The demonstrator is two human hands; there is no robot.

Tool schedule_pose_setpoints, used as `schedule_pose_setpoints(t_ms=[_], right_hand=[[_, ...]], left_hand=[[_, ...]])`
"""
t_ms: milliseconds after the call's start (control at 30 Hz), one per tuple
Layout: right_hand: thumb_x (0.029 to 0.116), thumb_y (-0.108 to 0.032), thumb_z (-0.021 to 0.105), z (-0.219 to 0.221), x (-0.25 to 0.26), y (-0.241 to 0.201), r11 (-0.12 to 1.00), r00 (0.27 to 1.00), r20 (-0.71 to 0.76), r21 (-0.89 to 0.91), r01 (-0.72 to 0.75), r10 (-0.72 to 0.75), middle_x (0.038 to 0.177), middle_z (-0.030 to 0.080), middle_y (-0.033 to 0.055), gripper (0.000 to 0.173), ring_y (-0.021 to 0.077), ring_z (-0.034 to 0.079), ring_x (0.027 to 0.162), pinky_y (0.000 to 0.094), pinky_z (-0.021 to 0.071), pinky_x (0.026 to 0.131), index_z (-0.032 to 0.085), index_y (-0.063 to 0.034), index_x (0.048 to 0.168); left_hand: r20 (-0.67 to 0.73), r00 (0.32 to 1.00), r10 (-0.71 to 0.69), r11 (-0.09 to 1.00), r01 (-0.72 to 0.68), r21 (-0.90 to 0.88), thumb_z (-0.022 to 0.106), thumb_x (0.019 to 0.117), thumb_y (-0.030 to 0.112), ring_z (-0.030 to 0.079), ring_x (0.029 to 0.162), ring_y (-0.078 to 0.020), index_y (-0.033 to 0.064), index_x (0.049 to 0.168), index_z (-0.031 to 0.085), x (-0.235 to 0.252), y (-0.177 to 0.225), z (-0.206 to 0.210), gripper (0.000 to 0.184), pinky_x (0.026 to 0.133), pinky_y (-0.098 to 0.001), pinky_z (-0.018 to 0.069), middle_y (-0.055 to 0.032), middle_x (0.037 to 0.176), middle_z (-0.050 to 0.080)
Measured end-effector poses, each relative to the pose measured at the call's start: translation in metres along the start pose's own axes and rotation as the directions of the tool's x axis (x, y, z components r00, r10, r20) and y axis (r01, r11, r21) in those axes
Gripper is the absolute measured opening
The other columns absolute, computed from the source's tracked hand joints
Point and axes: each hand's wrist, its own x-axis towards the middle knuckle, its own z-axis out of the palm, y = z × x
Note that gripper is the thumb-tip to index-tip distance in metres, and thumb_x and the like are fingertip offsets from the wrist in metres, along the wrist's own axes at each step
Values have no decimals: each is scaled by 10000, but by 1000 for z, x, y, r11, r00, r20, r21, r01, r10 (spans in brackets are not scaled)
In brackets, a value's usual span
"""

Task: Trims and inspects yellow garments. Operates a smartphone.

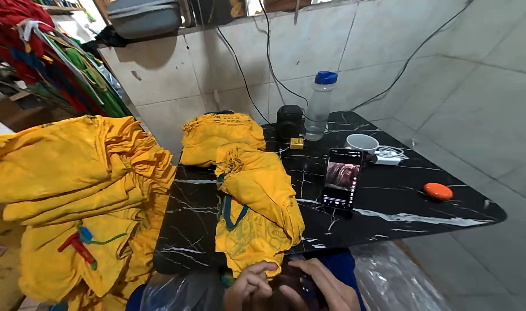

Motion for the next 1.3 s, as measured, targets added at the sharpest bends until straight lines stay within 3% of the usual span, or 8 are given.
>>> schedule_pose_setpoints(t_ms=[333,500,667,733,867,967,1100,1300], right_hand=[[1030,-318,624,9,-5,-10,984,998,65,-177,13,-2,748,707,81,300,197,687,607,388,558,511,732,-47,959],[911,-223,792,23,1,-4,957,983,-37,239,-168,181,829,699,59,269,82,620,675,249,542,614,726,-11,1062],[941,-69,705,23,11,5,783,951,107,544,-301,291,936,708,17,52,51,656,802,211,554,664,735,-37,967],[978,-99,670,21,10,17,765,939,185,544,-344,290,930,735,15,72,72,694,814,250,587,690,708,-42,1000],[913,-313,787,16,3,41,916,969,159,328,-233,190,936,699,47,285,88,650,824,260,556,704,731,-50,1005],[837,-418,852,15,-2,43,982,974,225,178,-61,20,1031,699,89,435,147,678,925,324,597,771,724,-68,1060],[896,-75,745,33,-7,39,972,978,209,234,-24,-26,1034,724,97,158,157,705,942,325,608,820,746,-45,1051],[998,-153,658,19,5,34,607,911,353,682,-406,213,737,621,-89,84,-28,492,561,169,420,511,710,-104,953]], left_hand=[[27,999,-39,999,39,1,526,1063,119,669,1207,-225,21,1017,559,1,3,5,113,1007,-389,568,-162,1323,669],[3,999,-51,998,51,-23,515,1067,115,673,1207,-229,35,1040,552,1,5,5,92,1016,-399,570,-156,1337,663],[-77,997,3,982,12,186,605,1035,162,685,707,-77,44,1015,633,-4,4,-3,123,630,-251,622,-42,923,686],[59,993,-102,952,80,297,645,1002,99,685,679,-118,-3,990,688,-8,1,-16,111,628,-293,614,-76,852,712],[374,798,-472,778,176,604,624,978,51,735,986,-222,74,1203,737,-15,-8,-49,253,926,-458,593,-102,1089,758],[437,677,-592,685,137,716,617,969,42,734,977,-360,136,1411,619,-17,-7,-53,452,894,-607,568,-175,1085,750],[393,796,-460,705,58,707,614,1005,151,748,867,-277,90,1094,746,-14,-4,-38,171,799,-545,596,-104,943,765],[83,997,5,843,-49,536,764,937,220,725,911,-122,17,1084,743,-5,5,-14,251,828,-293,621,-91,1023,754]])
